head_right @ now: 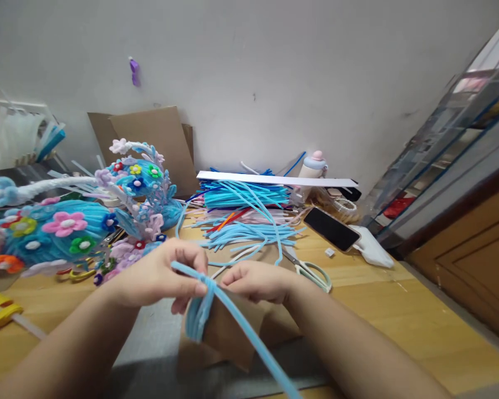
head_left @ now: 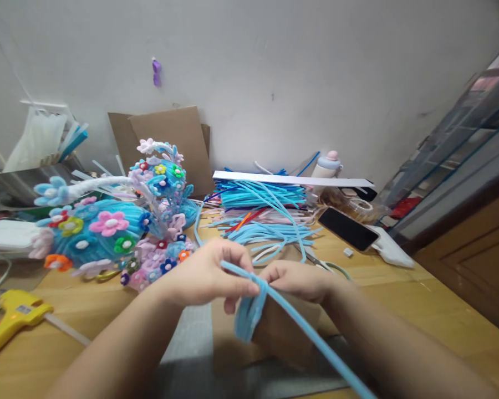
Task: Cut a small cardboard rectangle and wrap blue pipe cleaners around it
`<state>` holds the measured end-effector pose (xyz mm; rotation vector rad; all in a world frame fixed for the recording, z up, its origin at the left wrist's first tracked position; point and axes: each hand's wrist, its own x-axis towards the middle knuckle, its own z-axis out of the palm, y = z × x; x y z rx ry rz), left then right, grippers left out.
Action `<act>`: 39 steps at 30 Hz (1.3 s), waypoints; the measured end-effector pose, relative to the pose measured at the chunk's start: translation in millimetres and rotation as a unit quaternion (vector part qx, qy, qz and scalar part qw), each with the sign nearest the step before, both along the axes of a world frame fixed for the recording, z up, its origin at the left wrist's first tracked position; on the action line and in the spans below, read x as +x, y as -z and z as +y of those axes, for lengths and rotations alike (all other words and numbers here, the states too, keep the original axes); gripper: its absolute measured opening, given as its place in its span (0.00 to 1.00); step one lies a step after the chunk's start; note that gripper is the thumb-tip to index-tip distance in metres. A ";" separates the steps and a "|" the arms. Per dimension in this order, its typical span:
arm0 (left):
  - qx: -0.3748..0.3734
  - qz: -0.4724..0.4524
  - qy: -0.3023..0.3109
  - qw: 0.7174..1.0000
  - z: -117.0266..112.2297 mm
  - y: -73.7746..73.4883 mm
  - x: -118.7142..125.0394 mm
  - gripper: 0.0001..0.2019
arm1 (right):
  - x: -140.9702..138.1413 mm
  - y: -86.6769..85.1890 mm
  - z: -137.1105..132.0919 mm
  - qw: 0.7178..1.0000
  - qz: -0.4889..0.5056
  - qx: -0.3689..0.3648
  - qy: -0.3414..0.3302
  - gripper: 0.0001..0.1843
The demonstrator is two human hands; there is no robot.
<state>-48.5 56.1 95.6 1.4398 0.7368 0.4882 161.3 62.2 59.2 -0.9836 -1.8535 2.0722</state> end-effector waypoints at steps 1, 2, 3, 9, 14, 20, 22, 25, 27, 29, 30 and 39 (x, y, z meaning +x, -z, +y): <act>0.005 0.037 0.021 0.999 -2.6 -1.1 1.9 0.10 | 2.8 -3.0 4.2 0.998 -0.009 -0.054 -0.021 0.15; 0.016 0.070 0.031 0.997 -4.6 -2.1 3.8 0.09 | 5.3 -6.5 7.4 0.995 -0.015 -0.097 -0.033 0.15; 0.033 0.097 0.034 0.994 -5.9 -3.1 5.4 0.09 | 7.6 -10.3 9.5 0.991 -0.013 -0.130 -0.037 0.15; 0.103 0.176 0.007 0.979 -6.1 -5.7 6.7 0.08 | 14.0 -33.9 7.6 0.996 -0.008 -0.088 0.014 0.12; 0.141 0.206 -0.023 0.968 -10.0 -5.5 7.4 0.06 | 6.8 -41.1 -9.0 0.979 -0.138 0.150 0.016 0.12; 0.142 0.194 -0.050 0.969 -11.1 -6.1 7.3 0.05 | -7.7 -37.8 -33.0 0.830 -0.253 0.485 0.104 0.10; 0.145 0.185 -0.053 0.971 -10.3 -6.1 6.8 0.05 | -9.8 -37.7 -35.7 0.807 -0.271 0.513 0.107 0.09; 0.146 0.179 -0.057 0.971 -9.7 -5.5 6.9 0.06 | -10.1 -37.3 -36.6 0.789 -0.287 0.534 0.103 0.08; 0.139 0.167 -0.070 0.974 -9.5 -5.1 8.2 0.06 | -10.0 -35.5 -37.3 0.770 -0.298 0.554 0.108 0.07; 0.124 0.147 -0.098 0.976 -8.9 -5.0 10.3 0.06 | -10.9 -32.4 -38.6 0.733 -0.312 0.590 0.128 0.07; 0.118 0.136 -0.120 0.976 -8.2 -5.0 11.5 0.06 | -11.8 -30.6 -39.4 0.707 -0.318 0.616 0.142 0.07; 0.102 -0.052 -0.366 0.924 5.3 4.3 14.5 0.10 | -21.8 -7.5 -43.4 0.596 -0.299 0.717 0.204 0.12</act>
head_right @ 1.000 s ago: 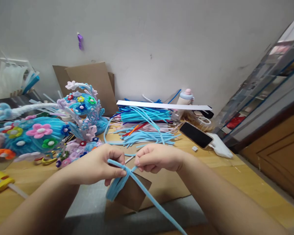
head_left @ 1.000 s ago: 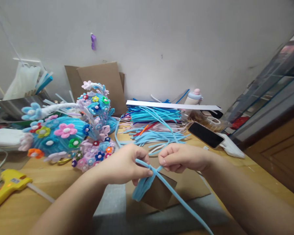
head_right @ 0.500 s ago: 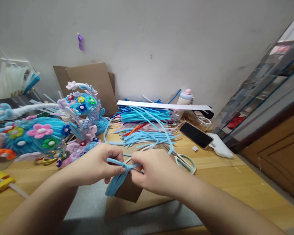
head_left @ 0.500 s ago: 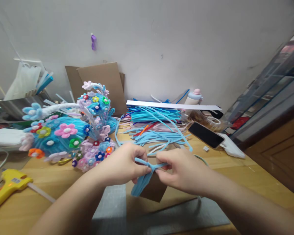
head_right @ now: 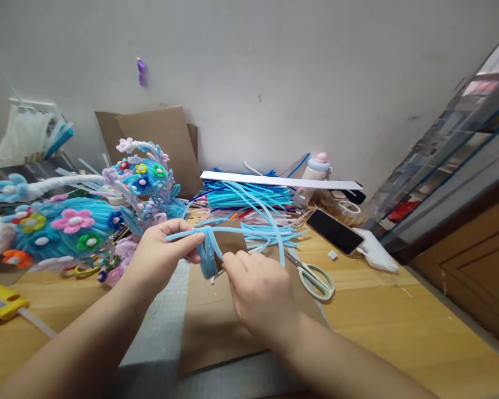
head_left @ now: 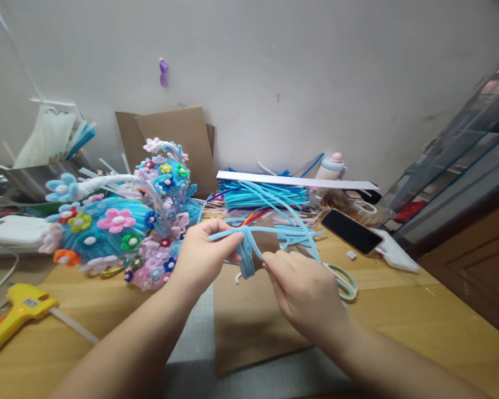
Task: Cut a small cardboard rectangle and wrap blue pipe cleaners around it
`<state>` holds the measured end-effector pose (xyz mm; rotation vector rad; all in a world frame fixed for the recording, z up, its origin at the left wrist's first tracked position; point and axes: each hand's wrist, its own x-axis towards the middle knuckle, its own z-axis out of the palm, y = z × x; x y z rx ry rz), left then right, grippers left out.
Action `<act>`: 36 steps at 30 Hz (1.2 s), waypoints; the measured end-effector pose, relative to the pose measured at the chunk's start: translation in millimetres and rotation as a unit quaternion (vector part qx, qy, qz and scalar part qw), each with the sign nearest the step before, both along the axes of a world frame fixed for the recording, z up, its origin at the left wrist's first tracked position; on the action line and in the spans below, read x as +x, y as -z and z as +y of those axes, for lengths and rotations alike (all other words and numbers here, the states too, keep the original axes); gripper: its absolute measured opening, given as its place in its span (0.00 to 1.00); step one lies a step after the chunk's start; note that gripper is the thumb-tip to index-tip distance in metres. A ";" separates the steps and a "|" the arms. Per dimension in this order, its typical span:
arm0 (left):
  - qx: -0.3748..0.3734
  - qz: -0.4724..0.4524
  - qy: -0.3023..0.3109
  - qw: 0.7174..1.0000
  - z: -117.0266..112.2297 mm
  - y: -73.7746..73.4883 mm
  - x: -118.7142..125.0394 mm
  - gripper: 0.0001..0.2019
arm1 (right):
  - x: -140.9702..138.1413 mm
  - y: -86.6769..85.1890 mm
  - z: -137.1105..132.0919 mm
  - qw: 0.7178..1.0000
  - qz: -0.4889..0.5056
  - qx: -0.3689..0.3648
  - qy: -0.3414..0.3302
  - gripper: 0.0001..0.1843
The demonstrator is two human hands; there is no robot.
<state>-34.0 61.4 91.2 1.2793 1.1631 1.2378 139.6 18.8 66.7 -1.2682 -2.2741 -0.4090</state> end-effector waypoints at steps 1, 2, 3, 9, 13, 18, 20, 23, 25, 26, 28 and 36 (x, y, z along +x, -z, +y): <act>0.003 -0.019 -0.013 1.000 0.9 1.2 -0.3 0.11 | -0.3 2.5 0.0 1.000 0.014 0.002 0.002 0.13; 0.008 -0.033 -0.023 0.999 1.6 2.3 -0.6 0.11 | -0.6 4.3 0.1 1.000 0.031 0.002 0.003 0.14; 0.014 -0.043 -0.031 0.999 2.2 3.1 -0.8 0.10 | -1.0 5.4 0.3 0.999 0.051 -0.004 0.004 0.14; 0.055 -0.070 -0.069 0.994 3.1 5.9 -1.3 0.10 | -6.7 4.2 1.1 0.969 0.200 -0.143 -0.002 0.14; 0.061 -0.095 -0.072 0.991 2.9 8.6 -0.1 0.10 | -10.2 13.3 5.8 0.927 0.290 -0.236 -0.019 0.14; 0.041 -0.160 -0.051 0.985 5.2 6.2 -0.8 0.10 | -10.4 21.6 16.0 0.846 0.411 -0.326 -0.091 0.17; 0.022 -0.192 -0.032 0.981 6.6 3.3 -1.8 0.10 | -9.0 20.9 19.2 0.808 0.445 -0.366 -0.125 0.18; -0.020 -0.231 0.017 0.973 9.4 0.4 -2.5 0.10 | -6.0 20.6 22.2 0.754 0.471 -0.422 -0.176 0.21; -0.042 -0.251 0.056 0.966 11.7 0.8 -2.3 0.10 | -3.6 23.1 23.9 0.721 0.483 -0.451 -0.210 0.22; -0.053 -0.262 0.077 0.960 12.8 1.7 -2.2 0.10 | -2.1 25.1 24.9 0.704 0.486 -0.464 -0.228 0.22; -0.078 -0.280 0.131 0.948 14.5 4.4 -2.3 0.11 | 1.5 29.3 27.8 0.678 0.482 -0.490 -0.261 0.22; -0.159 -0.056 0.337 0.926 5.8 14.3 -3.9 0.09 | 20.9 20.2 51.9 0.639 0.238 -0.624 -0.382 0.16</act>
